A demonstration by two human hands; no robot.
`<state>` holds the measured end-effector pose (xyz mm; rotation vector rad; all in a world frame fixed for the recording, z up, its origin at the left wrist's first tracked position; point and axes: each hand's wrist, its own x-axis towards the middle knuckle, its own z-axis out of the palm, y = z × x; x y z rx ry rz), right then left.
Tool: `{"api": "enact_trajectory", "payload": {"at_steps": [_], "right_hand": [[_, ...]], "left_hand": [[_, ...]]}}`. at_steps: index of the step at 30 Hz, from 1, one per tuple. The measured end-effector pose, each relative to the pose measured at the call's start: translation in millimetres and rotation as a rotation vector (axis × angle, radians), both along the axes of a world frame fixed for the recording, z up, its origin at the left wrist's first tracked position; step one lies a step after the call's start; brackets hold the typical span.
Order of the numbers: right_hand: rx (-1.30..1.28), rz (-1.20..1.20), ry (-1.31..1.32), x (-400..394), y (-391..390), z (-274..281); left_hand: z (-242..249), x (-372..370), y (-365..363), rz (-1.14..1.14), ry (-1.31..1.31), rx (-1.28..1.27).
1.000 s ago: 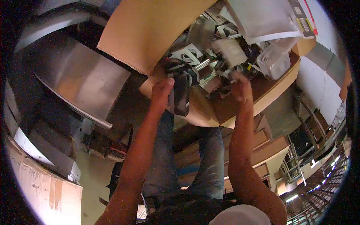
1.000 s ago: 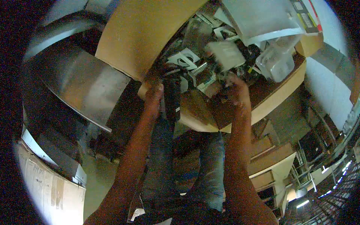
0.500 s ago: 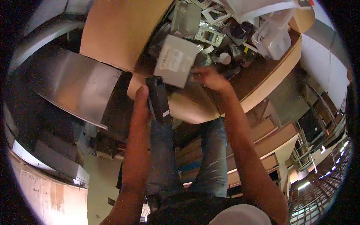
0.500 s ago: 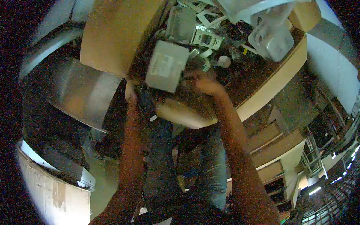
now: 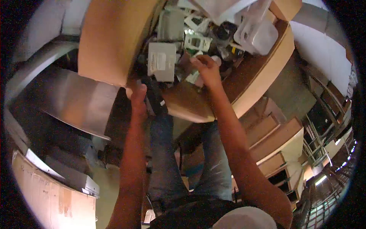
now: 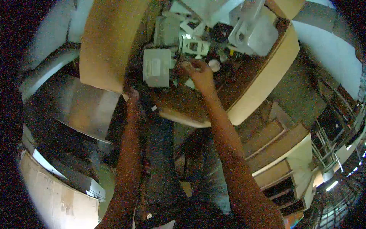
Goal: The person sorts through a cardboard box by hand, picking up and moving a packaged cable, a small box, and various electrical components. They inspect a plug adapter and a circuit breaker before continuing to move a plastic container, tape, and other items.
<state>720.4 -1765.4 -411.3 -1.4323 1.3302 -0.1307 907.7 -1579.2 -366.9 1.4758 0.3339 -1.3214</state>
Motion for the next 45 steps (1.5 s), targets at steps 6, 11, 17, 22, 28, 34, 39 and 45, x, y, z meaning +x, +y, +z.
{"api": "enact_trajectory", "payload": {"at_steps": [6,11,17,22,28,34,39,45], "right_hand": [[-0.701,-0.423,0.109,24.8,-85.8,36.7],[-0.835,-0.771,-0.039,42.6,-159.2,87.8],[-0.792,-0.594,-0.066,56.6,-206.3,83.4],[-0.79,-0.68,0.152,75.0,-204.6,82.1],[-0.868,-0.561,0.118,69.8,-202.8,113.9],[-0.905,-0.571,-0.116,55.9,-228.9,98.4],[-0.618,-0.892,-0.499,55.6,-229.3,87.7],[-0.698,-0.843,-0.316,62.1,-259.2,77.1]], "left_hand": [[-9.0,-0.2,-9.6,-0.309,-0.393,0.243],[-18.9,0.4,-11.3,-0.168,-0.279,0.318],[11.5,-4.0,-20.5,-0.189,-0.357,0.065],[3.2,-4.1,-16.4,-0.161,-0.21,0.132],[-2.1,-2.5,-15.6,-0.153,-0.269,0.115],[-12.2,-5.9,-13.1,-0.1,-0.236,0.115],[-18.0,0.1,-13.6,-0.09,-0.174,0.288],[-13.9,-0.7,-11.7,-0.097,-0.073,0.083]]}}
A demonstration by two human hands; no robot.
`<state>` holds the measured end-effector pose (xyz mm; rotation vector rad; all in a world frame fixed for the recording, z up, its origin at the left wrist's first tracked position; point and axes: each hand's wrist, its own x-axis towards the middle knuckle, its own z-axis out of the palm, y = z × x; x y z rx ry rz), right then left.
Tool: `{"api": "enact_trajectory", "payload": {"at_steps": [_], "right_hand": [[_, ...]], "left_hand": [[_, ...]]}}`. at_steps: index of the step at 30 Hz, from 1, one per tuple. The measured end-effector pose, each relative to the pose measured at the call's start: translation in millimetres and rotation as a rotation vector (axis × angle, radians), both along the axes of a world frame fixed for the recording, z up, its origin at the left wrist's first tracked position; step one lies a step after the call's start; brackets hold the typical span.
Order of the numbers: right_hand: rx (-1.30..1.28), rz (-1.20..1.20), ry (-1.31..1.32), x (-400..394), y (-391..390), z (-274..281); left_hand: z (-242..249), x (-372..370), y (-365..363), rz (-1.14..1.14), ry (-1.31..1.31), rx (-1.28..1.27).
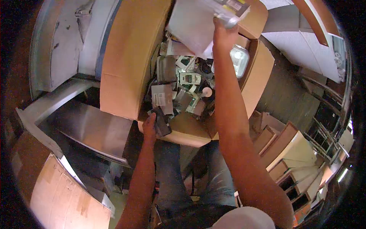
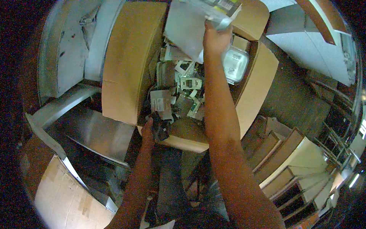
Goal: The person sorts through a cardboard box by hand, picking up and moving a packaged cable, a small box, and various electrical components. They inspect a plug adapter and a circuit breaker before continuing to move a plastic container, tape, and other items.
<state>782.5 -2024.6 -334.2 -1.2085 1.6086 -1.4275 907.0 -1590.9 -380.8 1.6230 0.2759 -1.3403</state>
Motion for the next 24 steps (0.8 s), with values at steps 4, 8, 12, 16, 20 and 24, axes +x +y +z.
{"api": "enact_trajectory", "payload": {"at_steps": [4,8,12,16,20,24], "right_hand": [[-0.073,0.026,0.263,5.5,-6.4,-18.0],[-0.181,0.07,0.433,-5.1,-4.1,-10.2],[0.165,0.269,0.096,12.5,25.0,-4.3],[0.348,0.305,-0.077,24.9,42.2,-3.4],[0.153,0.223,-0.264,22.7,50.2,-7.5],[0.267,0.241,-0.03,1.7,90.0,44.2]], "left_hand": [[-26.9,2.4,12.7,-0.018,-0.057,0.044],[18.9,-5.1,-8.5,-0.03,-0.154,0.101],[4.5,-0.4,-3.5,-0.075,-0.12,0.185],[10.3,-4.7,-6.2,-0.041,-0.117,0.126],[-12.7,1.0,3.8,-0.178,-0.187,0.287],[0.4,-3.9,-10.8,0.015,0.014,0.01]]}}
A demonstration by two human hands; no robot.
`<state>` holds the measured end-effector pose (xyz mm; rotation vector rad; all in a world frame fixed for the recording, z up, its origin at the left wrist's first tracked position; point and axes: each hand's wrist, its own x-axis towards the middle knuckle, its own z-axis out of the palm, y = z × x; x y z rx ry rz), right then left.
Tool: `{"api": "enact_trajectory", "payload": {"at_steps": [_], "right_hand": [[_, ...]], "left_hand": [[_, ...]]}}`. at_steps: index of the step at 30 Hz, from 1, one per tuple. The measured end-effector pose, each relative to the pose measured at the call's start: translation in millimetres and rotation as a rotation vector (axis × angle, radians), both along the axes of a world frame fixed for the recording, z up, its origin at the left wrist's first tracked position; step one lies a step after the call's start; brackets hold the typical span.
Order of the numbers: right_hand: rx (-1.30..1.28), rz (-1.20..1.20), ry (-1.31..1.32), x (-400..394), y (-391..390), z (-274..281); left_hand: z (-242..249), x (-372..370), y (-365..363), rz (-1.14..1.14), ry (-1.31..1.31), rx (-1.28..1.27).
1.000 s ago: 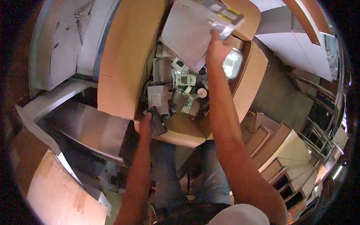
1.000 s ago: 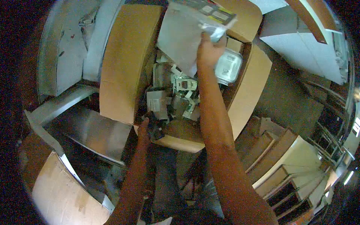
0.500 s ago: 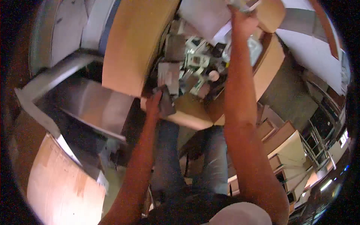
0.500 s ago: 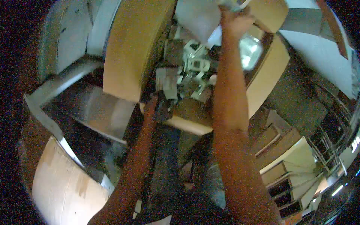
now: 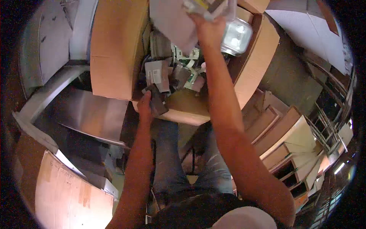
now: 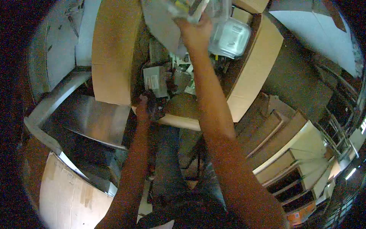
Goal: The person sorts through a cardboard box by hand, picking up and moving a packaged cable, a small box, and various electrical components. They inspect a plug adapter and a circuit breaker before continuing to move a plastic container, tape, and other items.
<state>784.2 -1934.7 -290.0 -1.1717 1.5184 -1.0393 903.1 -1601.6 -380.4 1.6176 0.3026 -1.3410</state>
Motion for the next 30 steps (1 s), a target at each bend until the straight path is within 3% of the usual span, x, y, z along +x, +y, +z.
{"api": "enact_trajectory", "payload": {"at_steps": [5,8,9,10,14,18,21,24,25,27,28,30], "right_hand": [[0.309,-0.017,-0.278,-50.4,48.9,19.7],[0.376,-0.099,-0.443,-88.9,75.3,20.2],[0.426,-0.168,-0.532,-103.1,83.0,20.9],[0.409,-0.183,-0.524,-116.1,91.9,21.2],[0.543,-0.154,-0.441,-183.1,142.4,1.8],[0.623,-0.1,-0.419,-223.4,178.2,32.1],[0.645,-0.088,-0.467,-220.0,162.8,66.2],[0.592,0.041,-0.281,-220.7,151.0,69.6],[0.6,0.038,-0.328,-233.3,164.4,34.0],[-0.008,0.429,0.469,-241.2,166.0,48.6],[0.238,0.308,0.267,-242.0,154.8,80.5],[0.401,0.062,0.0,-261.7,157.5,114.4]], "left_hand": [[-0.9,2.1,-4.5,0.036,-0.08,-0.053],[17.9,0.4,-14.5,-0.153,-0.325,-0.108],[18.4,6.4,-13.3,-0.232,-0.266,0.109],[17.4,7.6,-13.6,-0.316,-0.207,0.324],[23.9,-5.2,-25.7,-0.159,-0.267,0.093],[34.1,1.2,-29.0,-0.317,-0.238,0.164],[1.2,12.3,-5.6,-0.371,-0.236,0.037],[-2.8,-1.7,-7.1,-0.527,-0.525,0.029],[5.9,-3.3,-4.4,-0.337,-0.206,-0.04],[55.2,-25.9,-7.1,-0.257,0.114,0.014],[101.3,-33.9,-17.5,-0.365,0.089,0.102],[109.6,-40.5,2.2,-0.465,0.173,0.069]]}}
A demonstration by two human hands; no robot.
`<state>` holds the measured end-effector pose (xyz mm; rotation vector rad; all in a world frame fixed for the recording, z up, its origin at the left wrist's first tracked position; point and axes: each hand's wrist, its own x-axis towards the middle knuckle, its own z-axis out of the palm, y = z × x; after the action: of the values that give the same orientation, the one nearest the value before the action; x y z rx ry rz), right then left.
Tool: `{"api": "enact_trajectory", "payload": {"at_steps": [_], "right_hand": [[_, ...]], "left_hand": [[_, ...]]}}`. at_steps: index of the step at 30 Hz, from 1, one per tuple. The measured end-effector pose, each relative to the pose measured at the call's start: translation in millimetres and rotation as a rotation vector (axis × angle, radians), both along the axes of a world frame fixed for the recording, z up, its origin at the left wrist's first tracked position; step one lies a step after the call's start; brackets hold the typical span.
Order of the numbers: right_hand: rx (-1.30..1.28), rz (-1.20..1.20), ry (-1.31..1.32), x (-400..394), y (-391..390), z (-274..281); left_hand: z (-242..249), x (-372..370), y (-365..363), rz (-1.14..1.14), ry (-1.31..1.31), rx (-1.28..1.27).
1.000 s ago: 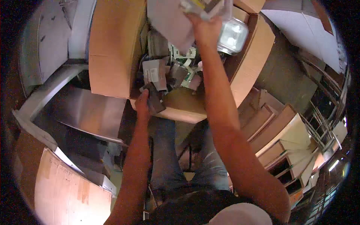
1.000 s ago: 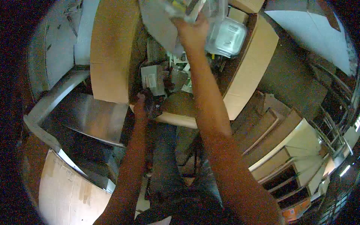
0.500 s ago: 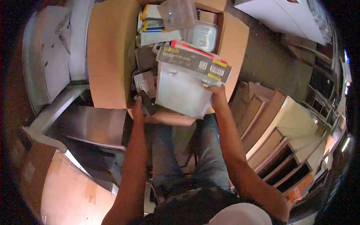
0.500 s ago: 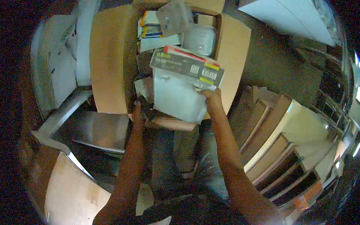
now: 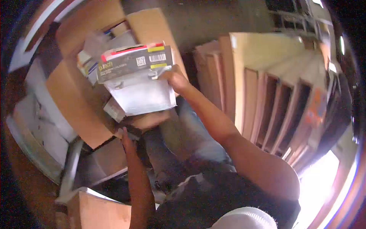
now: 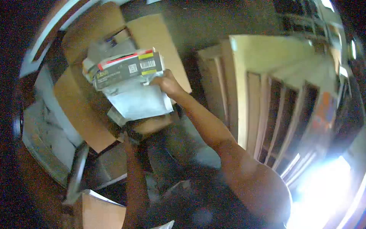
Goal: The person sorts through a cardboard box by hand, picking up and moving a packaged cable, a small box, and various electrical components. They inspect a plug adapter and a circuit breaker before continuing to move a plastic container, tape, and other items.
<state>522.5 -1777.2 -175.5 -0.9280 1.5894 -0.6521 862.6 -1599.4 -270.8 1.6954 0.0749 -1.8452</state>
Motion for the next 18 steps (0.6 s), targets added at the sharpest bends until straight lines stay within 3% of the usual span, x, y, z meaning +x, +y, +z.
{"api": "enact_trajectory", "payload": {"at_steps": [2,3,4,5,6,8,9,10,11,12,15,17,18], "right_hand": [[-0.025,-0.306,-0.125,-47.6,27.4,10.7],[-0.056,-0.457,-0.186,-71.3,41.5,16.3],[-0.064,-0.549,-0.285,-93.2,51.1,48.2],[-0.076,-0.634,-0.382,-121.7,66.3,85.0],[-0.039,-0.7,-0.373,-62.1,59.2,102.1],[-0.16,-0.88,-0.334,-87.4,91.5,171.8],[-0.066,-0.95,-0.256,-100.4,109.6,190.5],[-0.165,-1.08,-0.287,-103.1,113.3,224.3],[-0.264,-1.205,-0.329,-98.1,120.9,260.1],[-0.383,-1.257,-0.326,-116.1,136.8,274.9],[-0.607,-1.358,-0.444,-189.1,181.9,294.7],[-0.651,-1.379,-0.537,-217.5,188.7,273.7],[-0.651,-1.416,-0.567,-223.8,182.4,260.9]], "left_hand": [[29.2,-11.7,-0.9,-0.078,0.037,-0.039],[50.8,-20.3,-7.1,-0.246,-0.124,0.04],[70.5,-29.5,-13.9,-0.405,-0.293,0.112],[81.7,-36.1,-18.7,-0.443,-0.299,0.081],[75.4,36.9,-22.2,-0.492,-0.376,0.102],[59.5,54.3,-22.2,-0.689,-0.512,0.072],[38.8,81.9,-22.8,-0.71,-0.489,0.035],[16.8,104.8,-28.4,-0.725,-0.528,-0.159],[30.5,106.7,-43.1,-0.73,-0.571,-0.351],[45.6,102.1,-52.8,-0.74,-0.568,-0.378],[137.7,49.5,-78.4,-0.345,-0.303,-0.109],[144.2,45.4,-88.5,-0.616,-0.417,-0.161],[143.9,37.5,-94.8,-0.621,-0.414,-0.173]]}}
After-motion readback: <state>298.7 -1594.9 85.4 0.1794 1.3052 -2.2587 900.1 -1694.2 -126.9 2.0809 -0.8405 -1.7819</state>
